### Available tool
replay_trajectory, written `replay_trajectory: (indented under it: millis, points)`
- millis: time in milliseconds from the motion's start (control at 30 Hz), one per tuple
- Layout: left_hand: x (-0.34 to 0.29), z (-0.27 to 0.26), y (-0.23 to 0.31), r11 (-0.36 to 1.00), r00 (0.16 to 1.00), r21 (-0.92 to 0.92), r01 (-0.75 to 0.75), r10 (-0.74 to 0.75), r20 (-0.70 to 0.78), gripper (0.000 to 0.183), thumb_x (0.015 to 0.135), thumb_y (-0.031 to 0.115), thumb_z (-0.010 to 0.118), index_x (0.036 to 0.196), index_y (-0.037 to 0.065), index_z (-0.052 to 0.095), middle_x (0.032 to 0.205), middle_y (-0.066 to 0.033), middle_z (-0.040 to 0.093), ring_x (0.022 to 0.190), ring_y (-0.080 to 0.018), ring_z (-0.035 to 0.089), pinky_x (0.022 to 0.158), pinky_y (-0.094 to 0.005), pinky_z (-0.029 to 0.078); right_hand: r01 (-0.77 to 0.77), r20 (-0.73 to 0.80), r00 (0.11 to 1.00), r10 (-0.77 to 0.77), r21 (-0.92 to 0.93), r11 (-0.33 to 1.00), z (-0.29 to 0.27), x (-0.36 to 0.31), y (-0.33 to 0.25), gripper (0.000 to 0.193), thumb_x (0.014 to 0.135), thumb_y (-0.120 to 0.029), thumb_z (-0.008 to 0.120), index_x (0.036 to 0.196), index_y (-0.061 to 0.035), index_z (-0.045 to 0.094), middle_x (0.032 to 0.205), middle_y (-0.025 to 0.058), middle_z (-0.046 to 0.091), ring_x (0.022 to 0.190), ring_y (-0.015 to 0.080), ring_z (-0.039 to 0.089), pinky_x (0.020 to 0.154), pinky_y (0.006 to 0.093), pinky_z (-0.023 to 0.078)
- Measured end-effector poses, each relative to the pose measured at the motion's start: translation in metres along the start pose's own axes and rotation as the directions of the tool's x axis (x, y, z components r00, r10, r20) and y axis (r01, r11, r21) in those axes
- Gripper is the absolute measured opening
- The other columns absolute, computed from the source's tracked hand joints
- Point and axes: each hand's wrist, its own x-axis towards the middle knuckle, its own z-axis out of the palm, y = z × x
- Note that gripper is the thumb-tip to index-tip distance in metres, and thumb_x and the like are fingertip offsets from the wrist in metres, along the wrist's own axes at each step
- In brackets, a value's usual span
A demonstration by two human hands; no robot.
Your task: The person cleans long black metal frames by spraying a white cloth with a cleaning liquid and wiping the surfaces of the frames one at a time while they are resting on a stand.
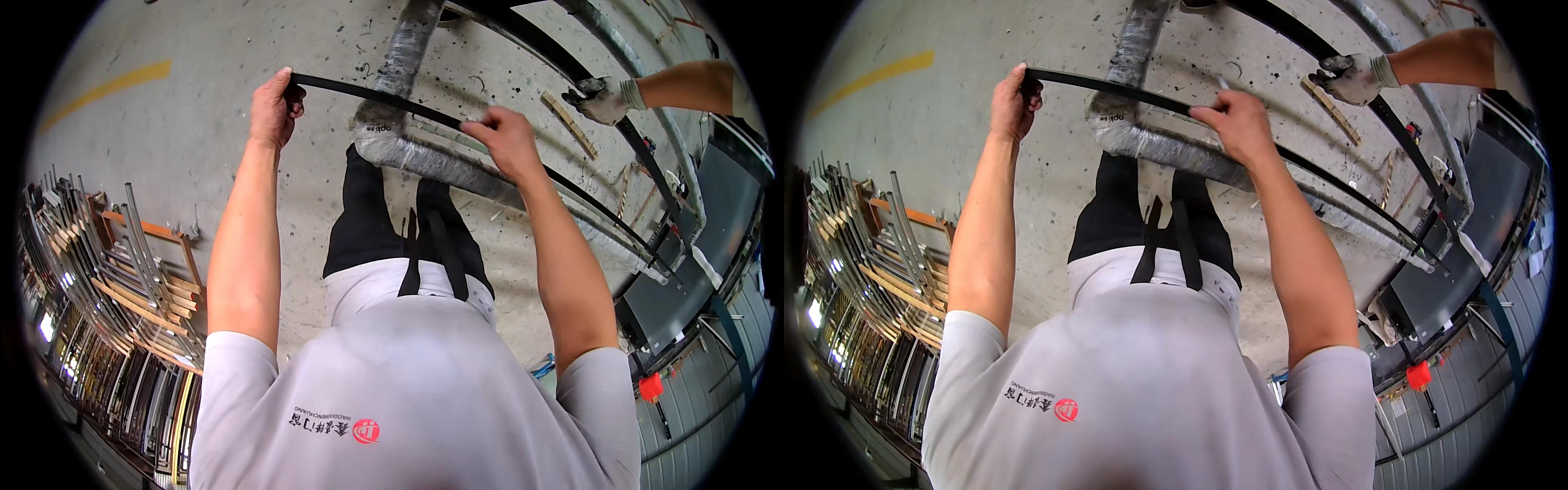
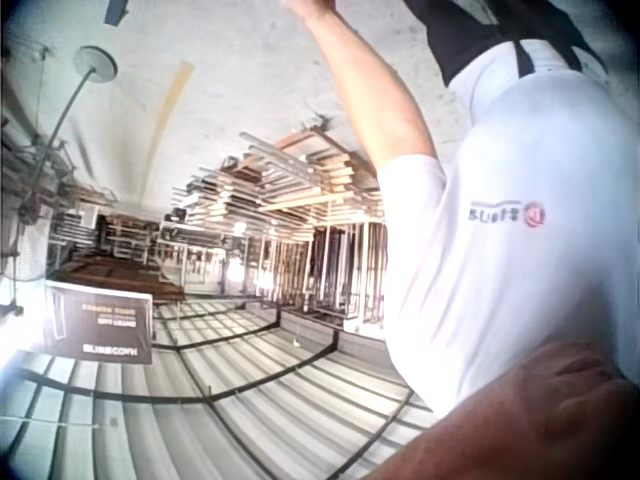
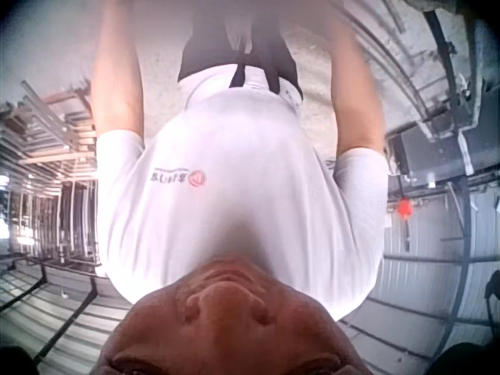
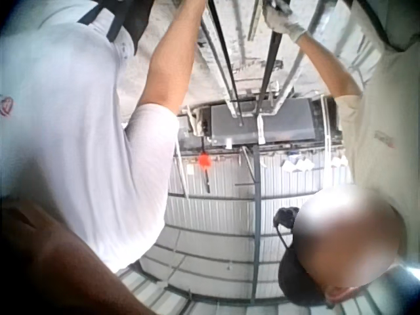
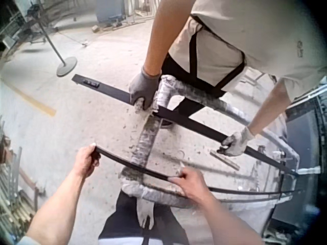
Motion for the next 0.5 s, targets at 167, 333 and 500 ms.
replay_trajectory:
  millis: [167,333,500]
  points:
    - [0.014,-0.012,-0.014,0.999,0.996,-0.032,-0.042,0.044,0.073,0.033,0.098,0.035,0.065,0.081,0.007,0.057,0.065,-0.0056,0.055,0.051,-0.0134,0.046,0.047,-0.0278,0.036,0.161,-0.069,0.982,-0.174,-0.167,0.973,0.058,0.026,-0.074,0.055,0.073,-0.058,0.078,0.082,-0.0053,0.068,0.086,0.0153,0.068,0.088,0.0356,0.066,0.077,0.0474,0.052]
    - [0.008,-0.009,-0.002,1.000,0.999,0.014,0.003,-0.004,0.045,0.031,0.099,0.036,0.062,0.084,0.008,0.056,0.068,-0.0052,0.055,0.052,-0.0134,0.045,0.049,-0.0276,0.035,0.137,-0.140,0.970,-0.198,-0.356,0.924,0.065,0.030,-0.091,0.059,0.087,-0.069,0.057,0.089,-0.0123,0.073,0.094,0.0161,0.070,0.095,0.0356,0.066,0.082,0.0485,0.051]
    - [0.008,-0.015,-0.002,1.000,0.999,0.001,0.014,-0.014,0.047,0.033,0.098,0.037,0.062,0.086,0.007,0.057,0.069,-0.0068,0.057,0.053,-0.0137,0.046,0.049,-0.0273,0.035,-0.245,-0.305,0.949,0.072,-0.579,0.778,-0.015,-0.018,0.033,0.040,0.101,-0.038,0.043,0.093,-0.0134,0.073,0.098,0.0146,0.071,0.097,0.0354,0.065,0.082,0.0537,0.049]
